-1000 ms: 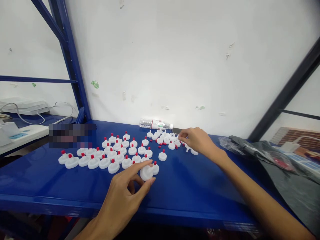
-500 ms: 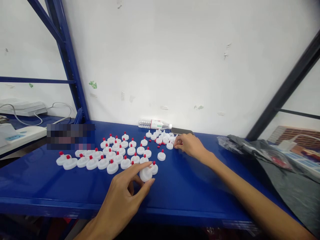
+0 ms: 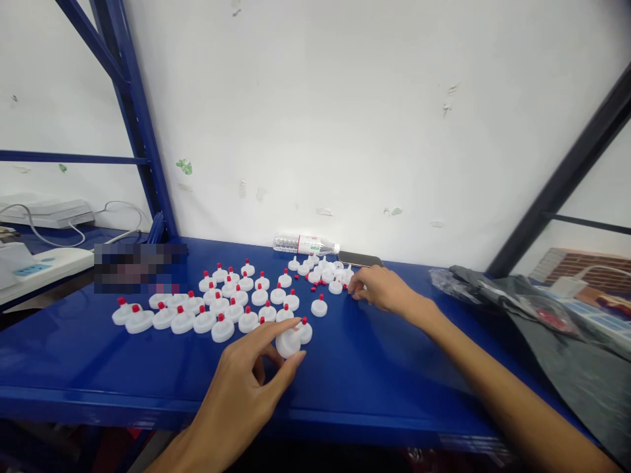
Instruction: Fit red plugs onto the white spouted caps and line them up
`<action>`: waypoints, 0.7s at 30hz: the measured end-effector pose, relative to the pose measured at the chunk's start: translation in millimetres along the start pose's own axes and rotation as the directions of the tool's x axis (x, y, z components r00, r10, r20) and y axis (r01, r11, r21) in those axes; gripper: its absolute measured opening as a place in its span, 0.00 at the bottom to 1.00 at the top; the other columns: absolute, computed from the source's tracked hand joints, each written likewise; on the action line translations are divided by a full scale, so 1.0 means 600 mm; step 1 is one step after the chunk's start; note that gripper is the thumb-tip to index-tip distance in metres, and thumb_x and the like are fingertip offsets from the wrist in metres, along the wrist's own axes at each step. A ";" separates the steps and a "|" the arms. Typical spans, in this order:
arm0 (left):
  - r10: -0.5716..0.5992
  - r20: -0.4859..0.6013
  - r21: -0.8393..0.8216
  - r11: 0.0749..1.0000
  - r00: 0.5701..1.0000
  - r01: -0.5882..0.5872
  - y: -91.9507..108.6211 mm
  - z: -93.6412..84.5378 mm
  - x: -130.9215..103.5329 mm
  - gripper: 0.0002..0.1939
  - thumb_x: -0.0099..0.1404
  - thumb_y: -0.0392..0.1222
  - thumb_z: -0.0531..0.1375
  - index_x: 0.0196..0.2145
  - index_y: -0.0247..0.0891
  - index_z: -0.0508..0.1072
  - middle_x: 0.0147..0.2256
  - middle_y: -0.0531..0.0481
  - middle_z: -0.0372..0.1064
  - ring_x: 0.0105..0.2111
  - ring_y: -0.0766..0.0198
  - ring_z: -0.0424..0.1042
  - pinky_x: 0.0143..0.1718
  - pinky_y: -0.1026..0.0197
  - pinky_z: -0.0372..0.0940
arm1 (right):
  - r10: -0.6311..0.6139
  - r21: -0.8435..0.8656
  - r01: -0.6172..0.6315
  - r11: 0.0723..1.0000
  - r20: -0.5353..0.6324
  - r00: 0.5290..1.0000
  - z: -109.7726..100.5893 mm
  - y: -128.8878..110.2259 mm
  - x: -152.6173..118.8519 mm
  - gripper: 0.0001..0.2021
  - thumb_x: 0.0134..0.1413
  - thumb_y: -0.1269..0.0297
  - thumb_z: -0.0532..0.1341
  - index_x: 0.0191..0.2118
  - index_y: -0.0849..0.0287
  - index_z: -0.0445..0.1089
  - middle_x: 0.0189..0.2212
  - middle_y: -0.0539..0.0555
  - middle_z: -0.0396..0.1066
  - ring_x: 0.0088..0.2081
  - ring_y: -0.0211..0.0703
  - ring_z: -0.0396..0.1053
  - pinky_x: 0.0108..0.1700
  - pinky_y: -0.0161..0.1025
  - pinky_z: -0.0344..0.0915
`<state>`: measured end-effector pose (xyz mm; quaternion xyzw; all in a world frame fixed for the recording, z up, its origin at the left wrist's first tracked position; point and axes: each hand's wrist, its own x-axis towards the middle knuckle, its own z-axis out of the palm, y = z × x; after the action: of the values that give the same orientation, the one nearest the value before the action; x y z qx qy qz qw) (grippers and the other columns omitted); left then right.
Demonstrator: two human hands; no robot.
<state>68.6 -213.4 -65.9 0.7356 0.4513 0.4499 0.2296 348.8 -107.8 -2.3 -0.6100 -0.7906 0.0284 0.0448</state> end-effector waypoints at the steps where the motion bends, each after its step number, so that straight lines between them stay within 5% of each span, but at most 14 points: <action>1: 0.000 0.005 -0.001 1.000 1.000 0.000 0.000 0.000 0.000 0.19 0.68 0.49 0.63 0.55 0.47 0.76 0.31 0.55 0.78 0.23 0.68 0.71 0.21 0.66 0.63 | -0.005 -0.004 0.005 1.000 -0.010 1.000 0.000 0.000 -0.001 0.11 0.53 0.76 0.65 0.39 0.55 0.82 0.36 0.53 0.82 0.34 0.46 0.78 0.33 0.37 0.61; 6: -0.015 0.015 -0.007 1.000 1.000 0.016 0.000 0.000 0.003 0.20 0.68 0.50 0.63 0.56 0.47 0.75 0.29 0.57 0.77 0.23 0.68 0.70 0.22 0.66 0.63 | -0.079 0.150 0.095 0.984 -0.113 0.991 -0.020 -0.013 -0.011 0.11 0.64 0.66 0.60 0.44 0.54 0.81 0.40 0.55 0.81 0.31 0.43 0.76 0.36 0.39 0.65; 10: -0.031 0.012 0.005 0.999 0.999 0.031 0.000 0.000 0.004 0.22 0.67 0.51 0.63 0.57 0.45 0.76 0.23 0.59 0.74 0.20 0.68 0.68 0.22 0.66 0.62 | -0.228 0.574 0.313 0.757 -0.217 0.949 -0.043 -0.057 -0.034 0.10 0.61 0.56 0.66 0.41 0.56 0.80 0.38 0.54 0.81 0.30 0.40 0.75 0.32 0.36 0.67; 14: -0.043 0.020 0.004 0.999 0.999 0.043 0.000 0.001 0.003 0.23 0.67 0.52 0.63 0.57 0.44 0.76 0.22 0.58 0.73 0.19 0.68 0.66 0.21 0.65 0.60 | -0.331 0.731 0.385 0.563 -0.227 0.916 -0.031 -0.107 -0.058 0.08 0.54 0.58 0.72 0.36 0.57 0.80 0.32 0.52 0.80 0.31 0.38 0.75 0.32 0.33 0.66; 21: -0.080 0.041 0.007 0.997 0.996 0.080 -0.001 -0.001 0.003 0.22 0.67 0.54 0.63 0.55 0.44 0.78 0.22 0.57 0.72 0.20 0.67 0.66 0.21 0.65 0.59 | -0.364 0.804 0.355 0.478 -0.186 0.912 0.001 -0.133 -0.067 0.07 0.54 0.62 0.72 0.38 0.57 0.82 0.27 0.51 0.80 0.29 0.38 0.75 0.29 0.32 0.65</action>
<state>68.4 -211.6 -65.1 0.7267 0.4769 0.4239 0.2545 282.0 -167.0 3.5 -0.3380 -0.7942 0.3867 0.3248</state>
